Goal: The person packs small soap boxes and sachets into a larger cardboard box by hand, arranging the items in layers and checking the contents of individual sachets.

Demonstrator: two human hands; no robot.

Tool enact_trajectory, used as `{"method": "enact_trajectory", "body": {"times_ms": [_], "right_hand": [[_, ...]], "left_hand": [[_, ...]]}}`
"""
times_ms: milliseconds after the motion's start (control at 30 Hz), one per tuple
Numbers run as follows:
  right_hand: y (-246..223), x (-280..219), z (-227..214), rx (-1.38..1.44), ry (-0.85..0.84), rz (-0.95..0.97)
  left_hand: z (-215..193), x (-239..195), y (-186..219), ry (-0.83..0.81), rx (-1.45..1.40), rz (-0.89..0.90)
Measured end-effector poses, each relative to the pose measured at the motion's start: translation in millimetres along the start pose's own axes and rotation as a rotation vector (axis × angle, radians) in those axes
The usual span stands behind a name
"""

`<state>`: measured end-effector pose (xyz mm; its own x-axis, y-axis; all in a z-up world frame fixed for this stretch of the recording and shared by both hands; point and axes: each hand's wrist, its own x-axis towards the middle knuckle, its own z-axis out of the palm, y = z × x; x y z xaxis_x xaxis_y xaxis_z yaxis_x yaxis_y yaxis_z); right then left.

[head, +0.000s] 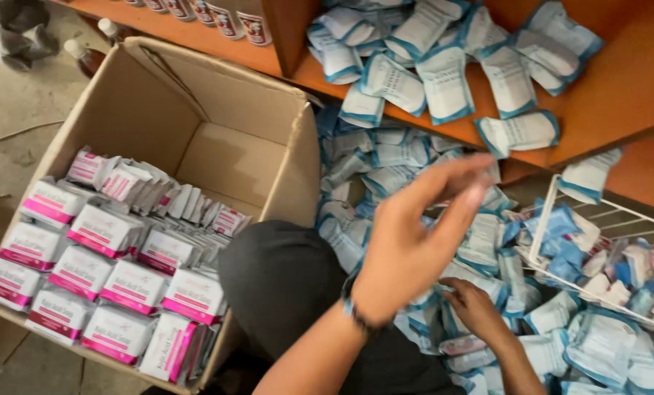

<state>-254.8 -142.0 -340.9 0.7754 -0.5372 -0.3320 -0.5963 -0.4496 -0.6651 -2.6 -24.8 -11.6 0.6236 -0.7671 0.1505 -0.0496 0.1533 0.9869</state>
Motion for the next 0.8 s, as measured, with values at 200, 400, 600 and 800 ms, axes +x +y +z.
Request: {"method": "enact_trajectory", "body": {"times_ms": [200,400,600,800], "right_hand": [[-13,51,18,0.274,0.035,-0.022],[49,139,99,0.305,-0.029,-0.205],[35,113,139,-0.293,0.095,-0.498],[-74,28,27,-0.428,-0.230,-0.160]], "left_hand": [[63,63,-118,0.021,-0.817,-0.254],[80,17,-438,0.519,-0.555,-0.525],[22,-42,-357,0.124,0.924,-0.873],[-2,-62,-383,-0.203,1.075,-1.034]]}}
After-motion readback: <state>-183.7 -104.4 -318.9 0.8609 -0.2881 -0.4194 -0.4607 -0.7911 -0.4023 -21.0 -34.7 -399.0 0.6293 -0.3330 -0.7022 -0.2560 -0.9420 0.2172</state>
